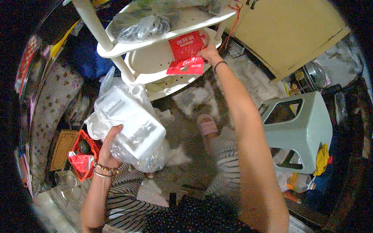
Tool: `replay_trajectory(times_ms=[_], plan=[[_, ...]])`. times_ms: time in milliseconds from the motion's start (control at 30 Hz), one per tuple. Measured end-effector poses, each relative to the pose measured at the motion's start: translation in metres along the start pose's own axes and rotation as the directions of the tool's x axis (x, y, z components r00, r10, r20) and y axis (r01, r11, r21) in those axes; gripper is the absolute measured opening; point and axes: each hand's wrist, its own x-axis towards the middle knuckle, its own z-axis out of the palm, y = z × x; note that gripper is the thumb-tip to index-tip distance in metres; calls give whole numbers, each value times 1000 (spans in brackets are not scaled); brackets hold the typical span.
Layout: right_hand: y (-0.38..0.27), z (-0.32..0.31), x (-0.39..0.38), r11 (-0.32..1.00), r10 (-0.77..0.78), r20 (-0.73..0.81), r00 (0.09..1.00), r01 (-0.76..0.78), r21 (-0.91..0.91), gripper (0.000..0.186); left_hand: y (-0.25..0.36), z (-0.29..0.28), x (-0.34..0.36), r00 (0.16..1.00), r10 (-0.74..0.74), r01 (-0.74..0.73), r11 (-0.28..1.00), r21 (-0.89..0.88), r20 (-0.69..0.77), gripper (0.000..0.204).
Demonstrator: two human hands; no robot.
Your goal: The person wipes down the tiers of a white plastic corner shelf with a yellow cloth and sorts through items stored in plastic bags.
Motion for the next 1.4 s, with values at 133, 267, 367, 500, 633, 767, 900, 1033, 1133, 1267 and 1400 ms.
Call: replay_trajectory(times_ms=[133,267,367,500,633,767,900,1033,1133,1267,1400], plan=[[7,-29,-33,937,122,145,982,-163,310,20,-1,0,-1,996,12,-11,1000,-13,93,54],[-17,-36,-85,934,43,228,973,-120,336,20,-4,-20,9,989,36,-34,999,-21,145,50],[-27,-47,-135,982,-90,194,977,55,178,26,-4,-24,8,985,32,-31,999,-9,171,50],[-66,-37,-230,865,-480,173,860,497,-72,37,-5,-31,17,973,-6,4,1000,9,232,47],[-94,5,-290,710,-675,174,717,695,-112,36,-10,-23,15,965,6,-2,1000,-14,262,43],[-113,42,-329,387,-840,304,449,889,-246,25,-8,-21,7,964,44,-50,999,17,261,39],[-118,57,-340,291,-855,371,363,927,-238,26,-14,-13,9,974,40,-29,998,-53,223,33],[-123,59,-345,421,-735,432,523,851,-313,28,-15,-17,17,978,71,-62,997,-48,198,34],[-123,60,-344,490,-680,414,605,795,-357,29,-16,-29,33,971,136,-136,991,-15,196,36],[-122,48,-334,414,-694,426,580,806,-423,33,-15,-14,26,961,130,-135,991,6,243,39],[-115,50,-331,522,-705,410,578,815,-252,48,-10,-6,11,949,144,-149,989,-4,281,41]])
